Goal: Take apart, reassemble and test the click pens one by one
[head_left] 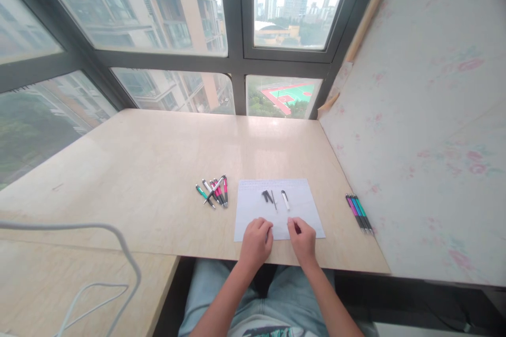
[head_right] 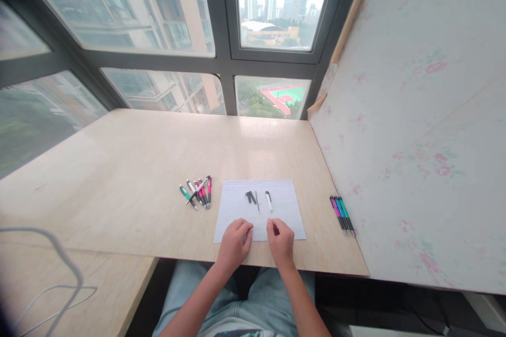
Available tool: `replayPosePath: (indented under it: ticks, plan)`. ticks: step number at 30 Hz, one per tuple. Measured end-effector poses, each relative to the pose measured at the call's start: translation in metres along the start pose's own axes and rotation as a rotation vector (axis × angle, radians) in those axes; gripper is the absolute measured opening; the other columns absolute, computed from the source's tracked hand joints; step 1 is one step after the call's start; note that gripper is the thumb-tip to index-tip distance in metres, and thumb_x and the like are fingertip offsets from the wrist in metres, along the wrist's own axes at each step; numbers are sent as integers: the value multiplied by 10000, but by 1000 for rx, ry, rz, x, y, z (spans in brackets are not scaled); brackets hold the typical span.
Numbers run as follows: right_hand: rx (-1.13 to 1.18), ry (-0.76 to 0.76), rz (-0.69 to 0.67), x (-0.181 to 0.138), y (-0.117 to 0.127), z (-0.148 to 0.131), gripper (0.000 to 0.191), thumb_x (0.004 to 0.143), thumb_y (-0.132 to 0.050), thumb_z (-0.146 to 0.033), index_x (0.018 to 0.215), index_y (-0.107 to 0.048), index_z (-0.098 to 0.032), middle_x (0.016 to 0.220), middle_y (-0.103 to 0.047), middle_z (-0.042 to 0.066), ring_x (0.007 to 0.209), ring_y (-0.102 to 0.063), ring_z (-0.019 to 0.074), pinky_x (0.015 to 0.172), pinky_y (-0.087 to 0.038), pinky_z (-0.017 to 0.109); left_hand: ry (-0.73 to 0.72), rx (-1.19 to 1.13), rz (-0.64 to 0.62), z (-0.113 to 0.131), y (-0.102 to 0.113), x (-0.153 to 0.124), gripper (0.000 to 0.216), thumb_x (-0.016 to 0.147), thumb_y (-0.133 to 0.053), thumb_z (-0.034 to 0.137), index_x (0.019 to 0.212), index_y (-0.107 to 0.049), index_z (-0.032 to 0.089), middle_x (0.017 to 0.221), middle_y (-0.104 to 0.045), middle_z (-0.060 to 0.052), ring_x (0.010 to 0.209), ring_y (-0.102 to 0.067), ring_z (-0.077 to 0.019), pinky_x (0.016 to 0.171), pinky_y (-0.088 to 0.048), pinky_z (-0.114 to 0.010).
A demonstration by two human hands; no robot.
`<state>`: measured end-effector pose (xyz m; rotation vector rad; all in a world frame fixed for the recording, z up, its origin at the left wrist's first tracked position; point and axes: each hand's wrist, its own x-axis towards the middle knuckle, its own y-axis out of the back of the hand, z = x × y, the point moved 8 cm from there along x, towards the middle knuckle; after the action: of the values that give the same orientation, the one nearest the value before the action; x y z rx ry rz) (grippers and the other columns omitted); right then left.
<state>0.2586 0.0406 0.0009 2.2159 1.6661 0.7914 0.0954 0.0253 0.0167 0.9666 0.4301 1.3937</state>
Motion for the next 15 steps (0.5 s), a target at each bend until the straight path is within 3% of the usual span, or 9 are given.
replayPosePath:
  ticks: [15]
  plan:
    - [9, -67, 10, 0, 6, -1, 361, 913, -474, -353, 594, -490, -185, 556, -505, -28, 542, -403, 116, 542, -323, 235, -13, -51, -44, 4, 0, 3, 185, 872, -486, 123, 977, -616, 203, 906, -625, -71, 871, -569, -225, 790, -452, -362]
